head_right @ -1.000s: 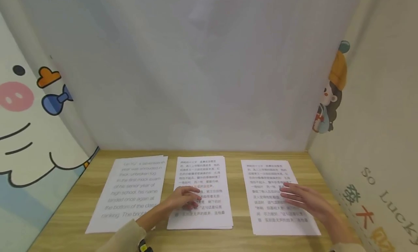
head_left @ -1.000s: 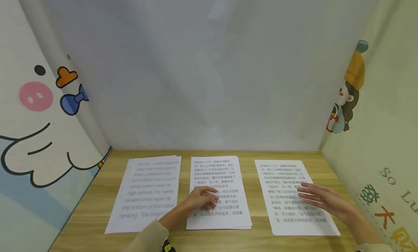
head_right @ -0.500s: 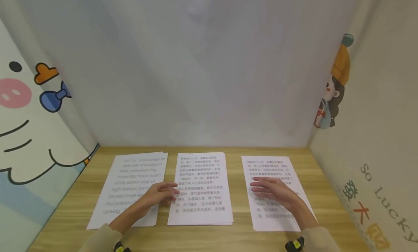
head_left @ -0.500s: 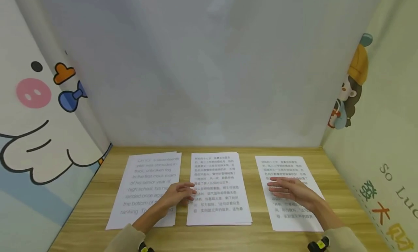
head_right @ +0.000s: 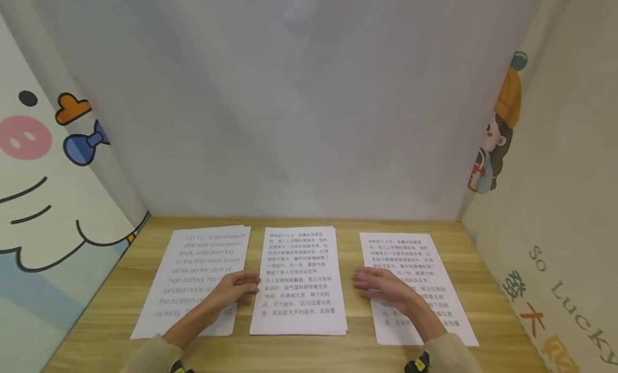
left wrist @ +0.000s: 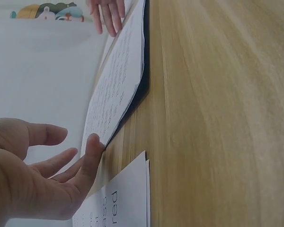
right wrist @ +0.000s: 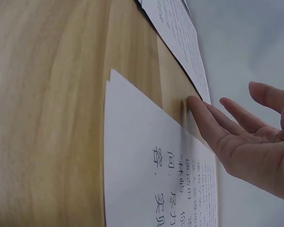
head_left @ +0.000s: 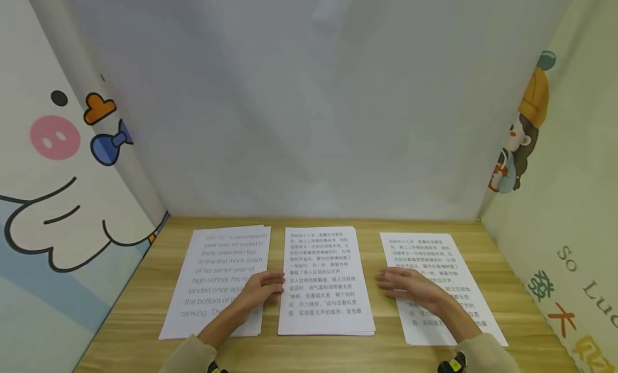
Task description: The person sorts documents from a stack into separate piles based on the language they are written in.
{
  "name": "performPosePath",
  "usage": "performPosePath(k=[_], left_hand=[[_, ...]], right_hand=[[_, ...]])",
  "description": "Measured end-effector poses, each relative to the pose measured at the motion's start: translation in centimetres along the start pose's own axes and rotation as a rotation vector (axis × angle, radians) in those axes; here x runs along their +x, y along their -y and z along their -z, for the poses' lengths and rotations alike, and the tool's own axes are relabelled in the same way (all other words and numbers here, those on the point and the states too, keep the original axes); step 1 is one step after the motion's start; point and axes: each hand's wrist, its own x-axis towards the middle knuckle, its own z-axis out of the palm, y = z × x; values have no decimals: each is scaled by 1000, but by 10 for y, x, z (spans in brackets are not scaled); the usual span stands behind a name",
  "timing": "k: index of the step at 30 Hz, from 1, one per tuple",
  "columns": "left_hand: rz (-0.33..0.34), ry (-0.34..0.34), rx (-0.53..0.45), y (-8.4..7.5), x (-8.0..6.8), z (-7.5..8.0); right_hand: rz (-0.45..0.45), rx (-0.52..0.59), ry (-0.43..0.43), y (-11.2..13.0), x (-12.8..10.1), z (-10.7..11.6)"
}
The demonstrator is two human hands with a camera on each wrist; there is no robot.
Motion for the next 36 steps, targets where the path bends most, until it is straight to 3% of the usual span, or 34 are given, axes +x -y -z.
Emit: performPosePath(k=[15, 22, 28, 36], left_hand=[[49, -7, 105, -4, 1, -4], [15, -6, 124, -6, -2, -4], [-4, -17, 101, -9, -2, -3], [-23, -40, -37, -10, -1, -6]], right_hand=[[-40, 54, 26, -5, 12, -16], [-22, 49, 39, -4, 11, -17], [13, 51, 18, -2, 9, -19], [37, 156, -45, -6, 11, -25]])
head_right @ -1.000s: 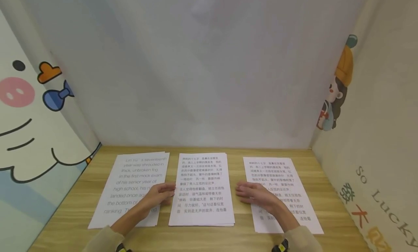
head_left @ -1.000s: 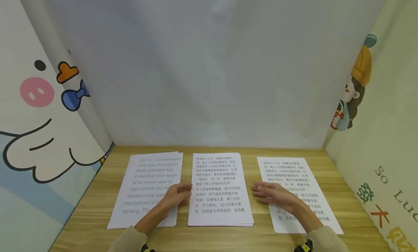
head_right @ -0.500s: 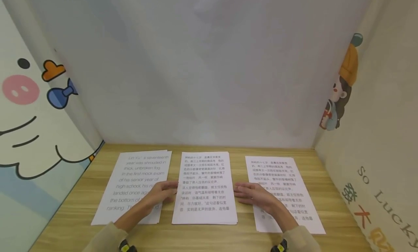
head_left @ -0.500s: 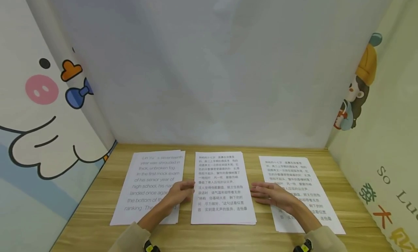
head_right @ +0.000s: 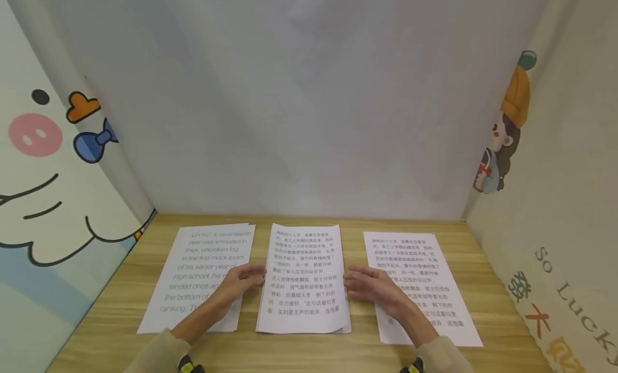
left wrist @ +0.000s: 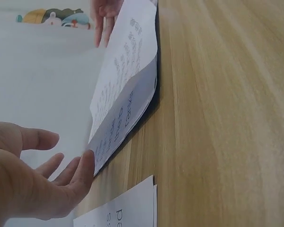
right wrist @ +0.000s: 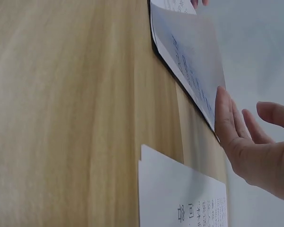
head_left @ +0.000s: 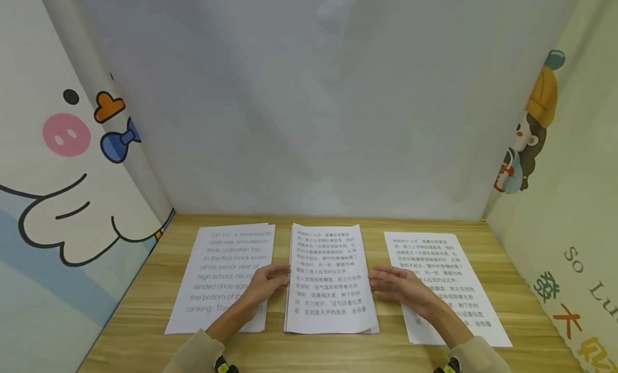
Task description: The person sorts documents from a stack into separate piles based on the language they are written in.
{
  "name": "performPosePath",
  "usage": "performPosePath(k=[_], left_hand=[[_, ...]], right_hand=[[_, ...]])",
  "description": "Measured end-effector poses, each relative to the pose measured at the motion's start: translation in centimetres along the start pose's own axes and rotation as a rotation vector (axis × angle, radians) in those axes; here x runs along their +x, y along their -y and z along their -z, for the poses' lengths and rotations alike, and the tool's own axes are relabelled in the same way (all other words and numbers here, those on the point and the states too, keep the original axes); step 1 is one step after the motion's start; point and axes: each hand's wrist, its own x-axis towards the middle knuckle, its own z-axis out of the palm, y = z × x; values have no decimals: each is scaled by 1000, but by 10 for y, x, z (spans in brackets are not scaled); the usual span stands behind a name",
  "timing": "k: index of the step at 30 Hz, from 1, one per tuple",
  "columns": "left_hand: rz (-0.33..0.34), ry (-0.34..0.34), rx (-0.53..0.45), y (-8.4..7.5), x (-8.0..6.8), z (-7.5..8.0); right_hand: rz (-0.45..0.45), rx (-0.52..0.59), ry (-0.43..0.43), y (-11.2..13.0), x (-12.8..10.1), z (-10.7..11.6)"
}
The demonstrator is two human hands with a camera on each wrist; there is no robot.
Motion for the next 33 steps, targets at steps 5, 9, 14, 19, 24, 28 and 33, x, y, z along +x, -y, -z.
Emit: performPosePath(k=[5, 9, 14, 19, 24, 28, 33], left_hand=[[3, -17, -97, 3, 2, 1], [39, 13, -104, 7, 3, 2], [47, 107, -83, 13, 1, 5], [60, 166, -6, 14, -3, 5], [60, 194, 1, 15, -5, 0], [53, 178, -5, 15, -5, -4], [59, 142, -10, 10, -6, -4]], right_hand=[[-17, 23, -18, -4, 5, -7], [-46, -1, 2, -7, 8, -11], [-71, -23, 80, -11, 8, -15], [-105, -8, 123, -13, 9, -19], [-118, -31, 112, -11, 5, -21], [-123, -38, 92, -8, 2, -21], [-108, -47, 80, -2, 2, -21]])
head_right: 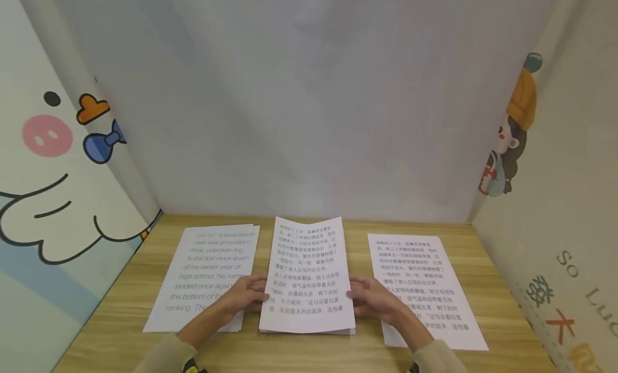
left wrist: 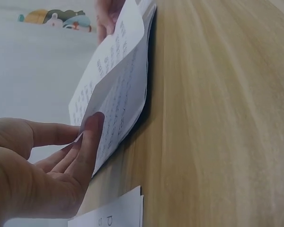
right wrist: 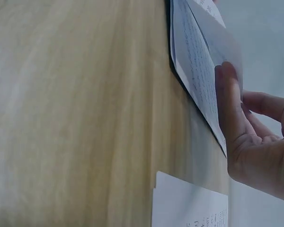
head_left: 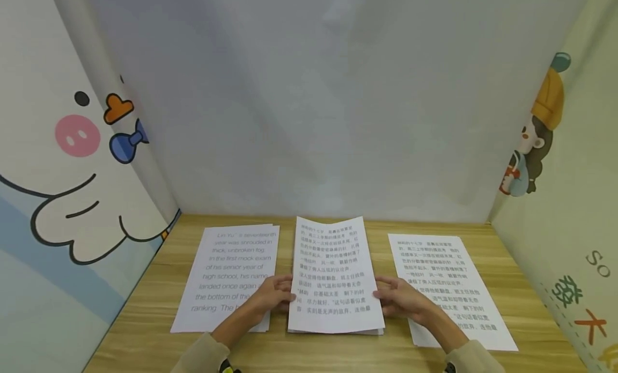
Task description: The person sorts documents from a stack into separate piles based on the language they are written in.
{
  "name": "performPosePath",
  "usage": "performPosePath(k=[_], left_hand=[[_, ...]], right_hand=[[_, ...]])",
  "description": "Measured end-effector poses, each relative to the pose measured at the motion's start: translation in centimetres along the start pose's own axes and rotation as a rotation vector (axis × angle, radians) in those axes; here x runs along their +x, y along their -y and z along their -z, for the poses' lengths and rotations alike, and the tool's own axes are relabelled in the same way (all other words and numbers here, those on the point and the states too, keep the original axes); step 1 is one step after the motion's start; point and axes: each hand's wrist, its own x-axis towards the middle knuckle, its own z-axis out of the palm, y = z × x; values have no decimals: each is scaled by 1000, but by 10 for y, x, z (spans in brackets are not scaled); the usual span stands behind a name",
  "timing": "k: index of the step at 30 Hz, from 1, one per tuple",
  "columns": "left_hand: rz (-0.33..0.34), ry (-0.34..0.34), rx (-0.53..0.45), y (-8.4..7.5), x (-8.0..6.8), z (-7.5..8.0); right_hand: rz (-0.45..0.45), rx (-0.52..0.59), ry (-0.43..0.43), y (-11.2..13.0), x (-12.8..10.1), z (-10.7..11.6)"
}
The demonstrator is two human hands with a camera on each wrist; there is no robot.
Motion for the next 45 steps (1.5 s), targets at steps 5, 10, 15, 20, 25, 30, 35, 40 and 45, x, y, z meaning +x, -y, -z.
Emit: performPosePath(k=[5, 10, 15, 20, 25, 30, 35, 40, 45], left_hand=[[-17, -24, -1, -4, 1, -1], [-28, -16, -10, -8, -1, -4], [-33, -6, -17, -10, 1, -9], [-43, 13, -36, -11, 4, -18], [-72, 56, -56, -13, 6, -27], [-79, 81, -58, -17, 10, -36], [-76, 96, -38, -20, 13, -44], [-68, 109, -34, -21, 16, -52], [-81, 131, -45, -23, 18, -62]], right_hand=[[44, -49, -24, 3, -2, 4], [51, -62, -73, 4, -6, 7], [41, -77, -113, 4, -12, 11], [31, -71, -144, 4, -20, 17], [29, -28, -168, 4, -27, 24], [35, -14, -192, 3, -36, 31], [24, -9, -218, 1, -44, 39], [25, -1, -229, 1, -51, 45], [23, 2, -243, 0, -59, 52]])
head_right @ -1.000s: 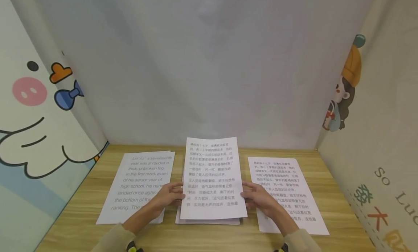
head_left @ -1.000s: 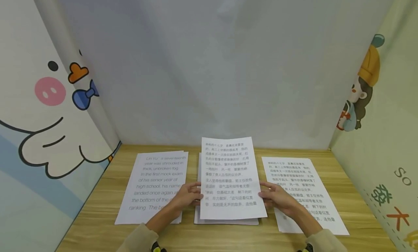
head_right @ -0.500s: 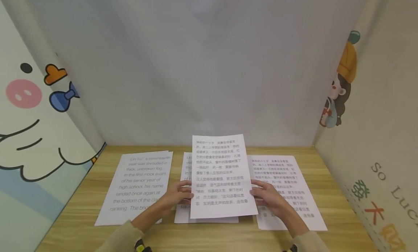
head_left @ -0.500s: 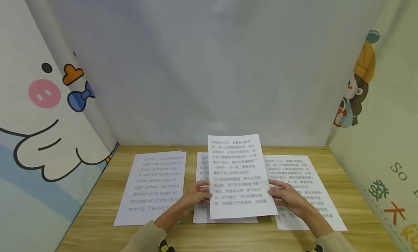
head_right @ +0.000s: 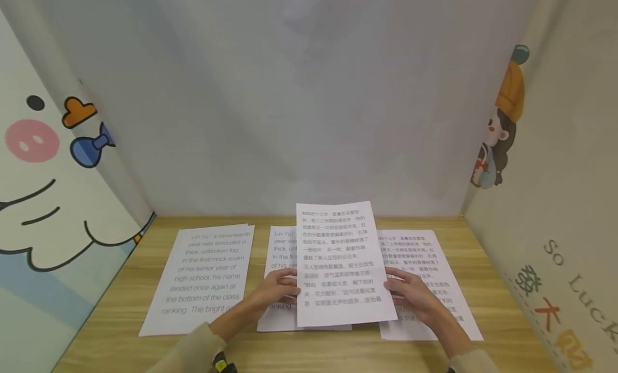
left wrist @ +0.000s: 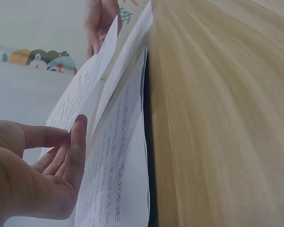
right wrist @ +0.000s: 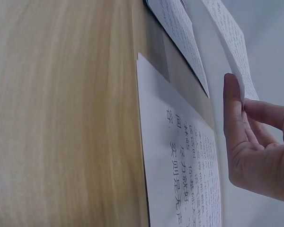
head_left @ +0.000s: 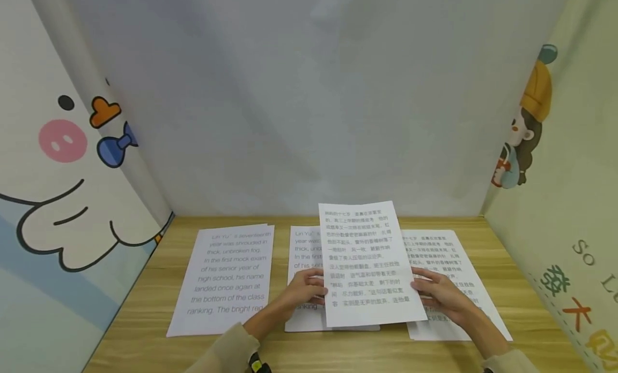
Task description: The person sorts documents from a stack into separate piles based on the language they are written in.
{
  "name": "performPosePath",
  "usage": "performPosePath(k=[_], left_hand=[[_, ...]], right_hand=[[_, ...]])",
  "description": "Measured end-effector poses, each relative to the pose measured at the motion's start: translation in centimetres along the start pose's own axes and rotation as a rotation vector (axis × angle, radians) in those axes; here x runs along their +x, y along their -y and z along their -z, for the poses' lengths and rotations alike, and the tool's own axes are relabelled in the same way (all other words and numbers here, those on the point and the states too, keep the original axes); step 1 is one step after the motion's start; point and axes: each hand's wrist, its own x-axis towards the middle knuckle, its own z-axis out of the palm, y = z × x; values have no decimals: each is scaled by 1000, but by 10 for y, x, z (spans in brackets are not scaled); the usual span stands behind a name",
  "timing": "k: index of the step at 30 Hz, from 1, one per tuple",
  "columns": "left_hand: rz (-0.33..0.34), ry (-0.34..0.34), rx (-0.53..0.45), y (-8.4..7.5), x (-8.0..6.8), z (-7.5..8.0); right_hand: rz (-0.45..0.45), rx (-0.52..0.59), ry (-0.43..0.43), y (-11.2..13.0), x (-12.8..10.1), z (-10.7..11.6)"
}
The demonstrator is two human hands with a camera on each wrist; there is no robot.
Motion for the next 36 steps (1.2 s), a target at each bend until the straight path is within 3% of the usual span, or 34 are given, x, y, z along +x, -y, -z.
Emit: performPosePath(k=[17, 25, 36], left_hand=[[-17, 58, -36, -3, 17, -42], [-16, 66, -55, -10, 25, -68], [-45, 62, -88, -18, 40, -107]], right_hand=[[-24, 39, -83, -12, -25, 36], [-18, 140, -117, -14, -41, 56], [-29, 170, -192, -10, -59, 81]])
